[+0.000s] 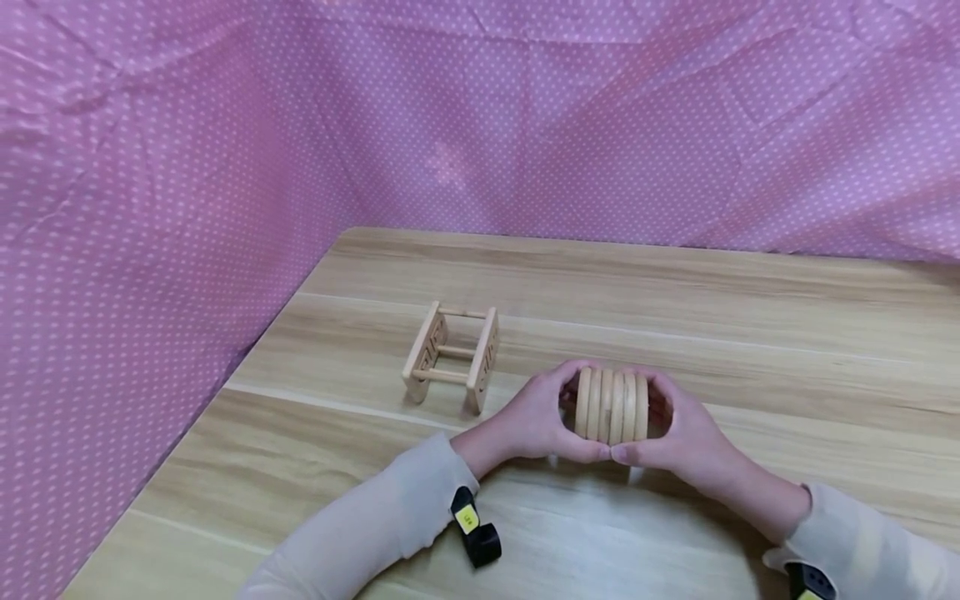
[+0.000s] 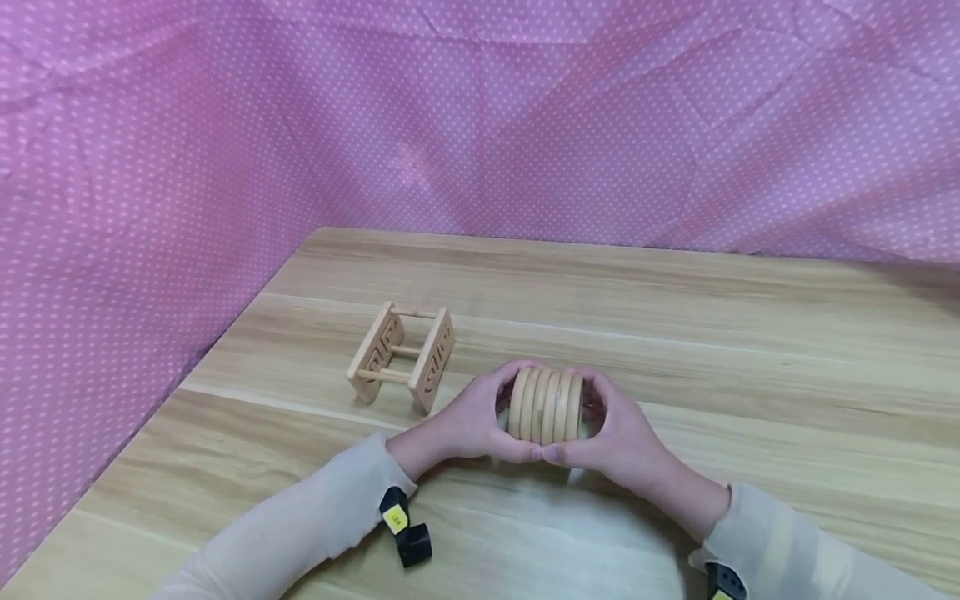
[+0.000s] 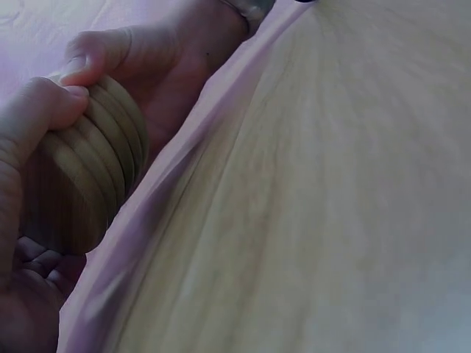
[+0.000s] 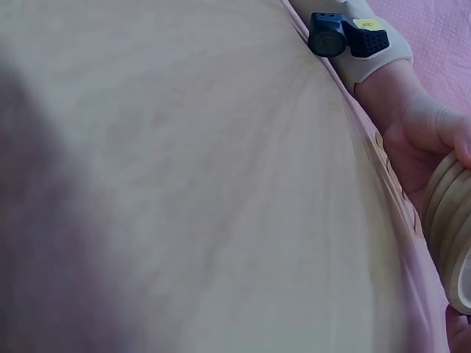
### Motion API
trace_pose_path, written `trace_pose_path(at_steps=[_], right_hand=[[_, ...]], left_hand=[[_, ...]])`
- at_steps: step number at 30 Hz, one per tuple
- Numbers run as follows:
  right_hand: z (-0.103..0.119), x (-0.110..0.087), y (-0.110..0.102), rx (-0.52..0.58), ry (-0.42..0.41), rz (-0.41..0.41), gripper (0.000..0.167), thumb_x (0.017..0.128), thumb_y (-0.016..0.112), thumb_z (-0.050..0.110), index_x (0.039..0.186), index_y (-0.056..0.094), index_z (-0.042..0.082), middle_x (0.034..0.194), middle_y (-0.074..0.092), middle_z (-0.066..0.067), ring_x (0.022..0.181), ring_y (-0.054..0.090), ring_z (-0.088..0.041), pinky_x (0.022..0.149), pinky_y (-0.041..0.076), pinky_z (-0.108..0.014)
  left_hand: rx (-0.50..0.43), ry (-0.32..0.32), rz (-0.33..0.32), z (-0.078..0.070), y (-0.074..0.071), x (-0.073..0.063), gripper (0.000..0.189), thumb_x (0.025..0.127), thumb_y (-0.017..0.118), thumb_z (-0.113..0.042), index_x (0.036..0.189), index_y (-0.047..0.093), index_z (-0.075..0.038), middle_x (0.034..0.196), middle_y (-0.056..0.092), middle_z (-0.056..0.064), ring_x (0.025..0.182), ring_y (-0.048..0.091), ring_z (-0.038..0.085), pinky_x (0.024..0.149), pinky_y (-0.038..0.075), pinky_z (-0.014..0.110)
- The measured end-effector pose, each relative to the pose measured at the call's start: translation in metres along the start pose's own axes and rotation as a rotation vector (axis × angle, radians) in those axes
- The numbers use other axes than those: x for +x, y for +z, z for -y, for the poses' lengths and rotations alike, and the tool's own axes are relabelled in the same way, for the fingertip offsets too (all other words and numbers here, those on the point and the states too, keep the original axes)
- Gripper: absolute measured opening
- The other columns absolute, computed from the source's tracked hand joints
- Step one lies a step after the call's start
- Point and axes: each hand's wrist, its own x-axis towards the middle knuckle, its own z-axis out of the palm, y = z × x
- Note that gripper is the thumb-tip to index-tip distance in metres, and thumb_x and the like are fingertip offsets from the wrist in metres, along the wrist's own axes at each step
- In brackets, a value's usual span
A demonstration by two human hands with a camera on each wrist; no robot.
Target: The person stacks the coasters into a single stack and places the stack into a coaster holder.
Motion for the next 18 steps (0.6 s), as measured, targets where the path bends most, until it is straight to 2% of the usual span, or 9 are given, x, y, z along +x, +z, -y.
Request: trace_pose_path(at_steps=[12,18], right_hand=[[0.013,0.003,0.003,-0.007,0.039,0.024,0.08,0.063,0.081,0.01,0.131,0.039,-0.002,0.121,0.053,-0.016,0.109,0.052,-0.028,0.09,0.042,-0.011],[0.019,0.005,0.004,-0.016,0.032,0.03,0.082,0.063,0.081,0.012,0.132,0.038,-0.002,0.124,0.052,-0.015,0.116,0.05,-0.031,0.092,0.036,-0.007]], left_hand=[[-0.02,-0.011,0.006,-0.004,-0.009,-0.007,0.082,0.061,0.086,-0.023,0.131,0.043,-0.018,0.112,0.057,-0.008,0.101,0.055,0.005,0.092,0.045,0.02],[0.027,0.0,-0.011,-0.007,-0.015,-0.011,0.084,0.06,0.086,-0.027,0.132,0.043,-0.018,0.114,0.057,-0.008,0.102,0.054,0.004,0.095,0.043,0.022]])
